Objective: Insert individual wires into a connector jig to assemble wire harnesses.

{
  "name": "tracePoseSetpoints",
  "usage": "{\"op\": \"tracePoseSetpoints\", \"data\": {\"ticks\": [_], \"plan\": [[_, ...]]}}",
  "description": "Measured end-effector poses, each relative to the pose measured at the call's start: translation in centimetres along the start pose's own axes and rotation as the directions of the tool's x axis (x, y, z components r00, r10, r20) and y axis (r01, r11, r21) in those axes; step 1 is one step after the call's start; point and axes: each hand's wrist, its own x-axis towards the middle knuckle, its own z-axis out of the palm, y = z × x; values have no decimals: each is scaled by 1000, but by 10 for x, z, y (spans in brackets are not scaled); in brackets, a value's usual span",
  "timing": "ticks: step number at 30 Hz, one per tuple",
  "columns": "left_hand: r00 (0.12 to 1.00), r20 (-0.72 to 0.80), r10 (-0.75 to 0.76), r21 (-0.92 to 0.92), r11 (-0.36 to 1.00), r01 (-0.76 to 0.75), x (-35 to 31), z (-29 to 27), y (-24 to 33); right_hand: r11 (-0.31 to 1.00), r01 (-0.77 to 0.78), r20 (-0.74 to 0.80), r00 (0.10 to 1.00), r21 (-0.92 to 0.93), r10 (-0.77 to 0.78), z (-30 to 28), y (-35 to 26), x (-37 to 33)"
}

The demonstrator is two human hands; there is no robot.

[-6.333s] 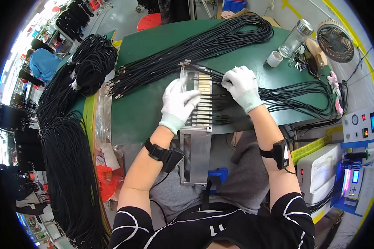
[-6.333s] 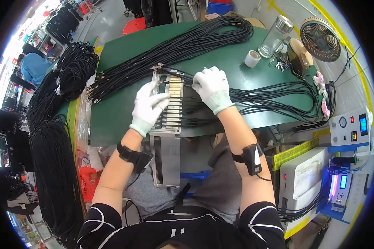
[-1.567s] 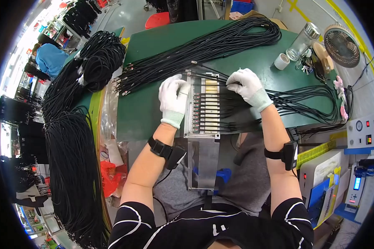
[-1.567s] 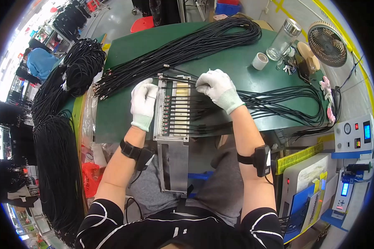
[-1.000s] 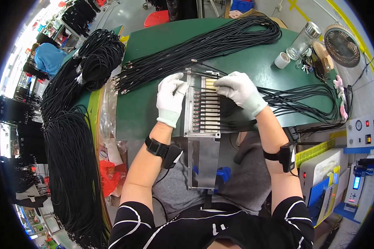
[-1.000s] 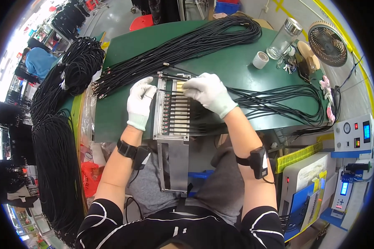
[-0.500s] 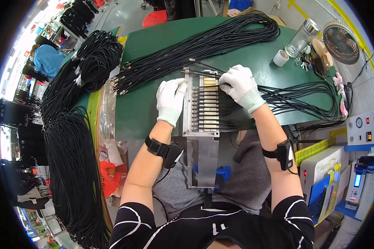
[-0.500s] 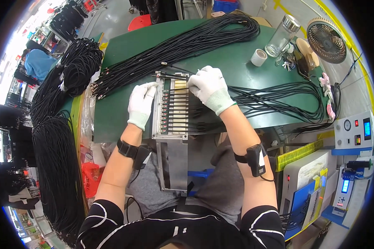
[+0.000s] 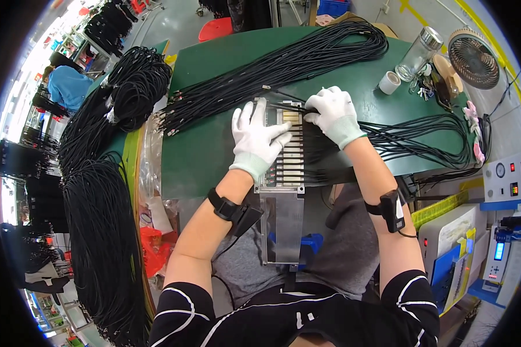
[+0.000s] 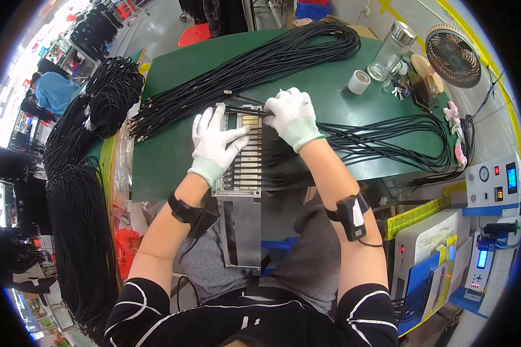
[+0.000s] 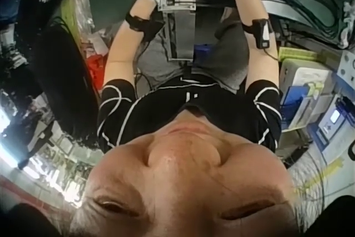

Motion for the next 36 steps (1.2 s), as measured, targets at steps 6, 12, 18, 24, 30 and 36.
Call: {"op": "tracePoseSetpoints", "data": {"ticks": [6, 12, 18, 24, 30, 36], "plan": [[956, -260, -132, -178, 980, 87, -3, 10, -20, 997, -73, 42, 996, -4, 73, -1, 16, 3], [855, -328, -402, -427, 870, 245, 5, 9, -31, 984, 8, 28, 1000, 178, -13, -3, 37, -2], [931, -262, -255, -544, 836, 76, 7, 2, -18, 901, 118, -70, 993, 417, -97, -6, 4, 3], [914, -327, -241, -564, 825, 15, 2, 4, -25, 928, 81, 7, 996, 364, -90, -6, -31, 2], [904, -229, -360, -452, 862, 228, 4, 7, -30, 931, 101, -20, 995, 352, -100, -10, -10, -1], [913, -192, -359, -399, 879, 262, 4, 10, -32, 978, 58, 4, 998, 202, -60, 0, 4, -2]]}}
